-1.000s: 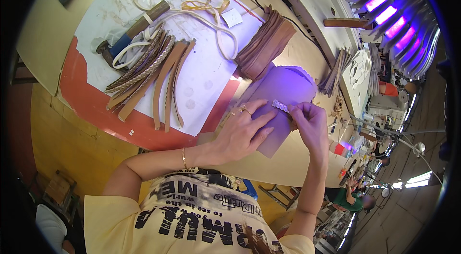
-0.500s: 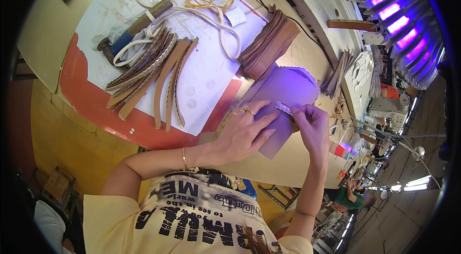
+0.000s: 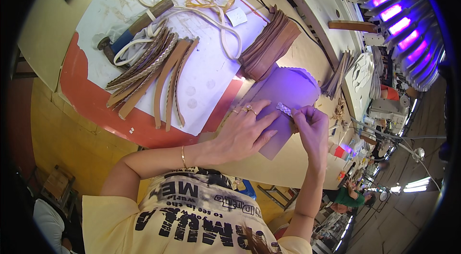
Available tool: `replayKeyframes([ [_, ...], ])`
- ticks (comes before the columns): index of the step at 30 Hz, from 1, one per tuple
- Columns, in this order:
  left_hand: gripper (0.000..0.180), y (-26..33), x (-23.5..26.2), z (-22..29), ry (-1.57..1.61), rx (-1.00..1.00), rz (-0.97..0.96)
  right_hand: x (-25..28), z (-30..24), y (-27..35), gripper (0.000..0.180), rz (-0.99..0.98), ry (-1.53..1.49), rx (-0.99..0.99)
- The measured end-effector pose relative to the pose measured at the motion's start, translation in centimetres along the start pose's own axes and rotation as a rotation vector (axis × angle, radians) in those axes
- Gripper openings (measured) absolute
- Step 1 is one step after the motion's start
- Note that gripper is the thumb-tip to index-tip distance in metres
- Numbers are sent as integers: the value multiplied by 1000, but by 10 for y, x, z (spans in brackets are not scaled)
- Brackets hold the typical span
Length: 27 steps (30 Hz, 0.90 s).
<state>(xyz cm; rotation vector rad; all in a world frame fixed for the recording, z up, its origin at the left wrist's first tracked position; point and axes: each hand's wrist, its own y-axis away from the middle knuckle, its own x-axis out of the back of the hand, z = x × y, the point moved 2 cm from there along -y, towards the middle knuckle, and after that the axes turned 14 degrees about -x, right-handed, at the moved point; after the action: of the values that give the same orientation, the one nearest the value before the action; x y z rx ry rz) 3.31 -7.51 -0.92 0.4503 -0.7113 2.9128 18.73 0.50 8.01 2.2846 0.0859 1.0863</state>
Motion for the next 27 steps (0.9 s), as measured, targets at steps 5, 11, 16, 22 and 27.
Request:
replayKeyframes([
  [5, 42, 0, 0, 1, -24, -13, 5, 0, -1, 0, 22, -2, 8, 3],
  [11, 47, 0, 0, -1, 45, 56, 27, -1, -3, 0, 21, -7, -8, -11],
  [16, 52, -3, 0, -3, 88, 61, -20, -1, -2, 0, 20, -16, -33, -41],
  [22, 55, -5, -1, -5, 13, 8, -64, -2, 0, 0, 19, 6, -36, -32],
  [27, 56, -3, -1, -4, 41, 47, -36, -1, -1, 0, 19, 5, -27, 12],
])
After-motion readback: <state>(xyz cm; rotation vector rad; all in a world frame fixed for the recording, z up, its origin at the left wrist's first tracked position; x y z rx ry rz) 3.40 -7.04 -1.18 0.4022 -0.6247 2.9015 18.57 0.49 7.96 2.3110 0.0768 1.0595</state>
